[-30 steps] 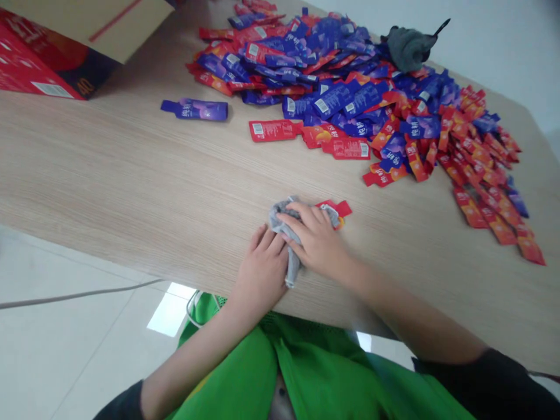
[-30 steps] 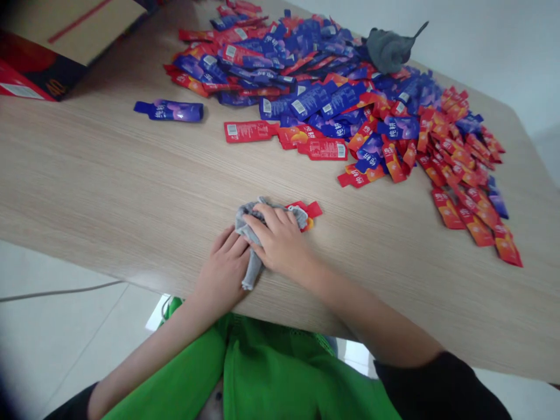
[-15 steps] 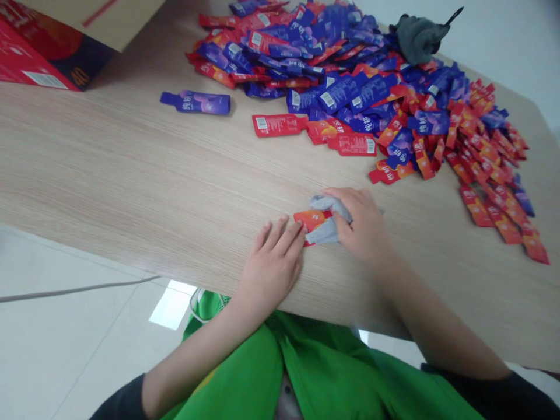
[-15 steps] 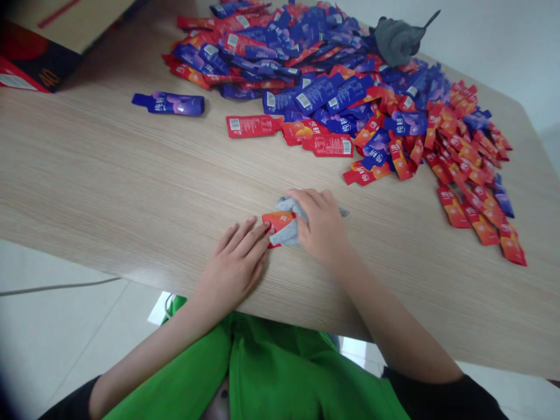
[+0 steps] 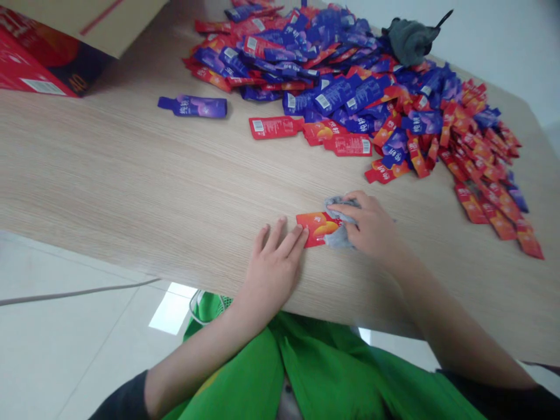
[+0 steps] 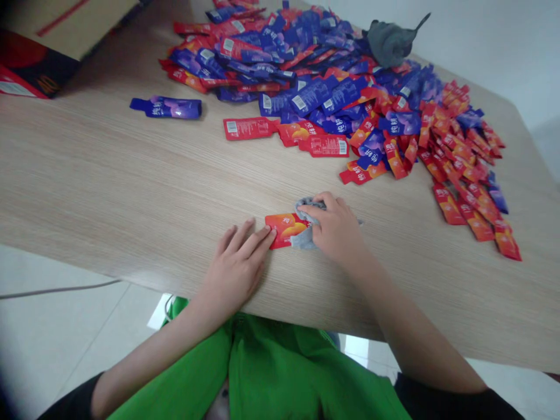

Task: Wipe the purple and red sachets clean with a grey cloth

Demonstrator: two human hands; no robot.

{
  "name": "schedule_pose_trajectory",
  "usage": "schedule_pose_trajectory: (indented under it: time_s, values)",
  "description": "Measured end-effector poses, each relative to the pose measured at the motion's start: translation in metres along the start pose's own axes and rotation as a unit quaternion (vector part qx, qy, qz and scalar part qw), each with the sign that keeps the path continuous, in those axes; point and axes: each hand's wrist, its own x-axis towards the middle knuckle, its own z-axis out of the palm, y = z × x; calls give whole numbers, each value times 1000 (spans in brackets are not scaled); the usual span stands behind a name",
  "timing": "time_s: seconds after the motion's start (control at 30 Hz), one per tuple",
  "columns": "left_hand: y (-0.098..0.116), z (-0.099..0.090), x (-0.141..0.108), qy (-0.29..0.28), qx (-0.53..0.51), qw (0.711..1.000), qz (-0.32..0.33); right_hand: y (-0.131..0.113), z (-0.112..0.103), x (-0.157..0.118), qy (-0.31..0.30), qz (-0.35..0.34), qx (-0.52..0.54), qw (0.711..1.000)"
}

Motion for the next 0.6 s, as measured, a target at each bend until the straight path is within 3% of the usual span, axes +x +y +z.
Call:
schedule_pose_trajectory:
  time_s: [0.1,0.2,0.33,0.6]
  values:
    - [0,0,0,-4,1,1000,3,-5,-5,3,36,22,13,999]
    - [1,-1,1,-2,-1,1000,1,-33,-2,1,69,-19,28,997]
    - [2,-1,1,2,-10,1000,-15,-55,10,-8,24,-86,-1,996]
    - [5,-8,10,5,-20,999,-31,18,7,-22,63,45,61,995]
